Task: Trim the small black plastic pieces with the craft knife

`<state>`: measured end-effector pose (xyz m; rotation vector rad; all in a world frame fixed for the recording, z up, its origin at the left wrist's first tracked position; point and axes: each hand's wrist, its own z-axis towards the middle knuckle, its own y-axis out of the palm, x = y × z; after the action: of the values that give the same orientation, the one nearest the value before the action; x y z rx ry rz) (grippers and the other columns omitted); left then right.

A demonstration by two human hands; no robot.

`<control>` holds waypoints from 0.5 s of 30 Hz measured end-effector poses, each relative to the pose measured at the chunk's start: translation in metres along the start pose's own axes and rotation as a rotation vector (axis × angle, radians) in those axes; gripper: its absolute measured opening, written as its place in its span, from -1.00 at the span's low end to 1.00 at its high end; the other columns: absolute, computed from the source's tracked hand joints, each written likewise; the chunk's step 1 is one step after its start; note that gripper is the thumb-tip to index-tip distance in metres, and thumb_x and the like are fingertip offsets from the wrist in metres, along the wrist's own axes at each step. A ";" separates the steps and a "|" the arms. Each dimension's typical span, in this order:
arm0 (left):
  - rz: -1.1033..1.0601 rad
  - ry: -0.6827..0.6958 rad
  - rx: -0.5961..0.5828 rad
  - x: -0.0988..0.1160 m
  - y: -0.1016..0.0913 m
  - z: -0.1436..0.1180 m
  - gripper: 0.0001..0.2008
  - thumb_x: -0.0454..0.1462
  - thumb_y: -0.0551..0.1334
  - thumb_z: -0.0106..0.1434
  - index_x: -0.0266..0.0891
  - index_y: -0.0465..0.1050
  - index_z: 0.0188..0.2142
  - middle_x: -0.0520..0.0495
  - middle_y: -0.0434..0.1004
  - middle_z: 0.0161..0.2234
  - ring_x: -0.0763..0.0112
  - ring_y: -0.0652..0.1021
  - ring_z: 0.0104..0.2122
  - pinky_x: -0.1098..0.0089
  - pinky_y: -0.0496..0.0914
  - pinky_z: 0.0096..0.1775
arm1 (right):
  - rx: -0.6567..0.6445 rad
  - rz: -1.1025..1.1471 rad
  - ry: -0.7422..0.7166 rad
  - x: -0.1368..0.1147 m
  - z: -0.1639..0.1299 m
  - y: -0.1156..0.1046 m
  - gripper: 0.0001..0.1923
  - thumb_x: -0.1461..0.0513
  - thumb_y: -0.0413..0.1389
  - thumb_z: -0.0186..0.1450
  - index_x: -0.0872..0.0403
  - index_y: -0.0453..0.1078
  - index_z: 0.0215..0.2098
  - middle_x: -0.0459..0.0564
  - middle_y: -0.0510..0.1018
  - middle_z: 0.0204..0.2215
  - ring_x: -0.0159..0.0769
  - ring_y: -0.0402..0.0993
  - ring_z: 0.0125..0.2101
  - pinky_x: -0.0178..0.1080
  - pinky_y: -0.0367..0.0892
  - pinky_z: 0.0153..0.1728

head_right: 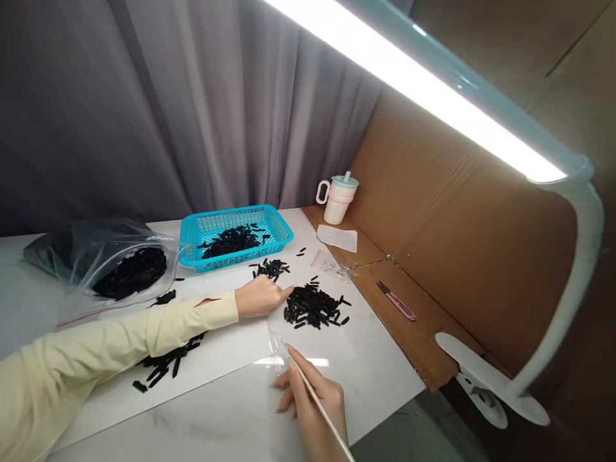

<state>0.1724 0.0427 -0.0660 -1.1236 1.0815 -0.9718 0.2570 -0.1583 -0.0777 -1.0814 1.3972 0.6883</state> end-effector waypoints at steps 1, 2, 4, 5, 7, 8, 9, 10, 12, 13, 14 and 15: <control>-0.003 -0.015 -0.005 0.000 0.000 -0.003 -0.74 -0.46 0.03 0.21 -0.49 0.37 -0.13 -0.25 0.54 -0.56 0.24 0.55 -0.57 0.40 0.22 -0.59 | -0.005 0.013 0.007 0.000 0.002 -0.001 -0.41 -0.13 0.06 0.20 0.13 0.50 -0.06 0.06 0.55 -0.55 -0.25 0.41 -0.62 -0.28 0.35 -0.64; -0.008 -0.028 -0.010 -0.001 0.000 -0.005 -0.74 -0.46 0.01 0.23 -0.47 0.37 -0.13 -0.24 0.54 -0.56 0.25 0.54 -0.58 0.40 0.22 -0.59 | -0.013 0.020 0.019 0.001 0.003 -0.001 -0.41 -0.14 0.06 0.20 0.14 0.50 -0.07 0.06 0.55 -0.54 -0.26 0.40 -0.64 -0.29 0.33 -0.65; -0.024 -0.046 -0.019 -0.002 0.002 -0.006 -0.73 -0.45 0.00 0.25 -0.44 0.37 -0.12 -0.23 0.54 -0.57 0.27 0.54 -0.59 0.41 0.21 -0.59 | -0.048 0.012 0.040 0.001 0.005 -0.003 -0.41 -0.14 0.07 0.19 0.14 0.51 -0.08 0.05 0.55 -0.56 -0.27 0.39 -0.64 -0.29 0.33 -0.66; -0.036 -0.053 -0.021 -0.002 0.003 -0.006 -0.73 -0.44 0.00 0.25 -0.44 0.36 -0.11 -0.23 0.54 -0.57 0.27 0.53 -0.59 0.42 0.21 -0.58 | -0.060 0.004 0.044 0.001 0.006 -0.003 -0.41 -0.14 0.08 0.19 0.14 0.51 -0.08 0.05 0.54 -0.57 -0.27 0.39 -0.64 -0.29 0.34 -0.65; -0.065 -0.071 -0.019 -0.003 0.003 -0.003 -0.74 -0.41 0.00 0.27 -0.42 0.37 -0.11 -0.23 0.54 -0.56 0.28 0.53 -0.60 0.44 0.19 -0.59 | -0.066 -0.001 0.048 0.004 0.007 -0.003 -0.42 -0.13 0.09 0.18 0.13 0.51 -0.08 0.04 0.55 -0.58 -0.28 0.38 -0.66 -0.28 0.34 -0.65; -0.082 -0.086 -0.014 -0.004 0.002 -0.003 -0.74 -0.40 0.00 0.29 -0.41 0.38 -0.12 -0.22 0.54 -0.57 0.29 0.52 -0.60 0.44 0.18 -0.59 | -0.061 0.003 0.050 0.006 0.007 -0.003 -0.42 -0.13 0.09 0.18 0.12 0.52 -0.09 0.04 0.55 -0.57 -0.29 0.37 -0.67 -0.28 0.34 -0.66; -0.102 -0.105 -0.005 -0.005 0.000 -0.003 -0.75 -0.39 0.00 0.30 -0.40 0.40 -0.14 -0.20 0.54 -0.57 0.32 0.51 -0.61 0.45 0.17 -0.58 | -0.054 0.009 0.054 0.008 0.008 -0.003 -0.42 -0.14 0.09 0.17 0.12 0.53 -0.10 0.04 0.55 -0.56 -0.29 0.37 -0.69 -0.28 0.33 -0.67; -0.124 -0.128 0.007 -0.006 -0.004 -0.004 -0.75 -0.38 -0.01 0.31 -0.37 0.42 -0.17 -0.18 0.54 -0.57 0.34 0.50 -0.62 0.46 0.16 -0.58 | -0.047 0.012 0.058 0.010 0.008 -0.003 -0.42 -0.15 0.08 0.17 0.11 0.53 -0.12 0.05 0.56 -0.56 -0.29 0.37 -0.70 -0.27 0.33 -0.69; -0.176 -0.177 0.035 -0.009 -0.013 -0.010 -0.73 -0.34 -0.02 0.33 -0.32 0.45 -0.26 -0.10 0.53 -0.59 0.41 0.48 -0.63 0.47 0.16 -0.57 | -0.055 0.001 0.060 0.014 0.010 -0.002 -0.41 -0.17 0.07 0.16 0.10 0.54 -0.13 0.04 0.55 -0.57 -0.28 0.37 -0.71 -0.26 0.34 -0.70; -0.203 -0.197 0.048 -0.011 -0.018 -0.015 -0.71 -0.32 -0.03 0.34 -0.29 0.46 -0.32 -0.06 0.52 -0.60 0.44 0.46 -0.63 0.48 0.16 -0.56 | -0.061 -0.010 0.056 0.016 0.011 -0.003 -0.40 -0.18 0.06 0.16 0.09 0.54 -0.13 0.04 0.55 -0.58 -0.28 0.36 -0.72 -0.25 0.35 -0.70; -0.230 -0.211 0.056 -0.012 -0.022 -0.019 -0.69 -0.30 -0.03 0.35 -0.28 0.47 -0.36 -0.02 0.50 -0.62 0.47 0.44 -0.64 0.49 0.16 -0.56 | -0.064 -0.022 0.051 0.017 0.012 -0.003 -0.40 -0.18 0.05 0.16 0.08 0.54 -0.13 0.03 0.54 -0.59 -0.27 0.36 -0.73 -0.25 0.36 -0.69; -0.250 -0.226 0.060 -0.013 -0.026 -0.023 -0.68 -0.29 -0.03 0.35 -0.27 0.48 -0.36 0.01 0.48 -0.64 0.49 0.43 -0.64 0.50 0.17 -0.55 | -0.063 -0.033 0.047 0.018 0.012 -0.003 -0.40 -0.19 0.05 0.16 0.08 0.54 -0.13 0.03 0.54 -0.59 -0.27 0.37 -0.73 -0.25 0.38 -0.68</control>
<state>0.1457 0.0462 -0.0407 -1.3060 0.7371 -1.0354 0.2666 -0.1520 -0.0961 -1.1746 1.4027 0.6905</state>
